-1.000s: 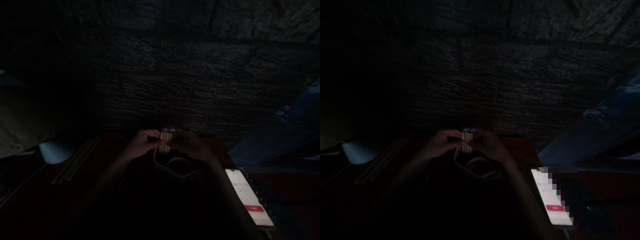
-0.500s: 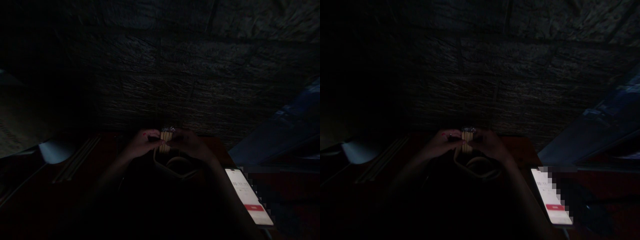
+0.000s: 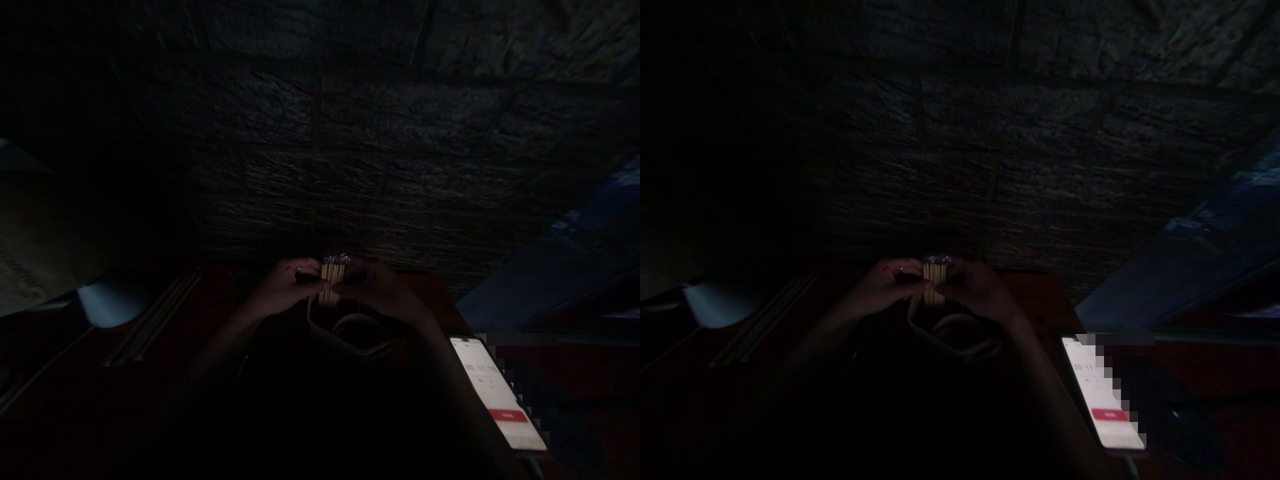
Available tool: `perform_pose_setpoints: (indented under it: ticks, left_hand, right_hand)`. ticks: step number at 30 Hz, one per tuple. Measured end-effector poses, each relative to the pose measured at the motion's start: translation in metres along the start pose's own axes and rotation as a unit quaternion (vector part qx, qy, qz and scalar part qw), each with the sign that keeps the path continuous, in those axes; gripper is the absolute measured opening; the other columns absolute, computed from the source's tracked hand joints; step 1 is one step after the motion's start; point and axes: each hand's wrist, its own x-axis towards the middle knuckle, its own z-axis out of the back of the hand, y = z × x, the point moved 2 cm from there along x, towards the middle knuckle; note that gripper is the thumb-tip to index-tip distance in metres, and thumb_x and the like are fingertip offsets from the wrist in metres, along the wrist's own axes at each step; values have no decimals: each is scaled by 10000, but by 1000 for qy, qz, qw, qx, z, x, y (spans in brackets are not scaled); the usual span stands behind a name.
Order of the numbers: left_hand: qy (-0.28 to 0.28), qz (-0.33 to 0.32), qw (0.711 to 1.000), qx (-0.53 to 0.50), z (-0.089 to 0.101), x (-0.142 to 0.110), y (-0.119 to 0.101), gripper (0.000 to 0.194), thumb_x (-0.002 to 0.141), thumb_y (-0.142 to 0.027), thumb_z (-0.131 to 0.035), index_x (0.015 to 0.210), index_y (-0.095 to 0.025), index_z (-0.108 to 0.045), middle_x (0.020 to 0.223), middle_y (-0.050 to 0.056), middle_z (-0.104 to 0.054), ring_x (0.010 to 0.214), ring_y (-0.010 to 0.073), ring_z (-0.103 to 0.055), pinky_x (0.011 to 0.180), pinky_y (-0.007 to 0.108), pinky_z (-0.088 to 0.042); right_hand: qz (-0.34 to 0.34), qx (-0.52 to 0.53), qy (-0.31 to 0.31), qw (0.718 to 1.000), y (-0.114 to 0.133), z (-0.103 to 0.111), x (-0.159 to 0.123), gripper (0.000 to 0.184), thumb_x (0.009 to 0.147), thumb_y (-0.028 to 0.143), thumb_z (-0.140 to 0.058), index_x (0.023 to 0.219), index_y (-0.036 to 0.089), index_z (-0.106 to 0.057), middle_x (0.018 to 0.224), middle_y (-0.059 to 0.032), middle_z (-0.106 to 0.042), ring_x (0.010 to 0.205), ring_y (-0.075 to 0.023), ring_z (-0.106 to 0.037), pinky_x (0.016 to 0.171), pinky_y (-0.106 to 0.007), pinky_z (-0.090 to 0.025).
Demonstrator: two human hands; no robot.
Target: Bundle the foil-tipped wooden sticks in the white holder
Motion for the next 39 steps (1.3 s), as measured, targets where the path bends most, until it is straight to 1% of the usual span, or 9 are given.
perform_pose_setpoints:
  ticks: [6, 12, 15, 19, 22, 27, 30, 35, 39]
  left_hand:
    - [3, -6, 1000, 2, 1, 0, 0, 154, 793, -249, -679, 925, -170, -682, 955, 45, -738, 907, 172, -678, 806, 295, -512]
    - [8, 10, 1000, -5, 2, -2, -2, 190, 780, -266, -698, 944, -174, -674, 962, 46, -737, 899, 178, -683, 785, 296, -526]
    - [14, 17, 1000, -7, 4, -3, -3, 213, 774, -268, -706, 962, -173, -672, 1000, 54, -733, 929, 185, -682, 807, 303, -530]
    - [-9, 12, 1000, -2, 9, -3, -2, 320, 750, -292, -735, 1035, -167, -660, 1049, 68, -721, 991, 205, -669, 840, 322, -529]
    - [-18, 6, 1000, -5, 10, -3, -2, 336, 752, -279, -736, 1057, -164, -656, 1067, 68, -716, 1004, 201, -664, 858, 316, -525]
    - [-43, 2, 999, 6, 12, -3, -5, 325, 773, -303, -726, 1058, -160, -670, 1080, 71, -715, 1018, 199, -657, 902, 320, -507]
    - [-56, -4, 998, 8, 12, -3, -4, 321, 791, -333, -709, 1063, -165, -678, 1082, 75, -716, 1017, 204, -658, 909, 334, -506]
    - [-95, -41, 995, 9, 7, -2, -6, 283, 781, -325, -721, 1011, -164, -692, 1061, 69, -721, 1013, 204, -660, 936, 348, -505]
    - [-94, -48, 994, -9, 0, -1, -6, 283, 782, -298, -721, 1031, -169, -679, 1036, 55, -730, 990, 193, -671, 922, 339, -517]
  right_hand:
    - [-6, 14, 13, 1000, 3, 0, -1, 263, 781, 258, -690, 1035, 188, -681, 956, -49, -732, 863, -177, -683, 763, -307, -533]
    - [4, 13, 19, 1000, 2, 1, -2, 299, 789, 274, -692, 1077, 199, -668, 977, -43, -726, 884, -175, -679, 779, -304, -531]
    - [6, 13, 17, 1000, 4, 2, -3, 254, 794, 281, -688, 1038, 209, -681, 974, -36, -727, 872, -171, -678, 768, -298, -530]
    - [-16, 12, 8, 1000, 3, 4, -4, 200, 781, 256, -694, 971, 194, -695, 964, -44, -722, 858, -172, -673, 746, -295, -526]
    - [-21, 21, -7, 1000, 2, 6, -5, 162, 758, 237, -709, 911, 185, -692, 978, -46, -711, 867, -170, -669, 744, -291, -523]
    - [-20, 36, -22, 999, 6, 7, -6, 226, 756, 237, -713, 973, 186, -680, 966, -43, -706, 861, -166, -667, 721, -278, -523]
    - [-12, 45, -23, 999, 7, 8, -6, 271, 756, 233, -719, 1021, 199, -676, 990, -46, -706, 897, -171, -667, 760, -290, -533]
    - [33, 50, -17, 998, 5, 5, -2, 295, 795, 260, -696, 1085, 209, -674, 1132, -59, -685, 1036, -196, -647, 884, -337, -523]
    - [49, 48, -19, 997, 3, 2, 0, 294, 801, 263, -693, 1091, 220, -673, 1123, -50, -690, 1018, -195, -658, 867, -333, -531]
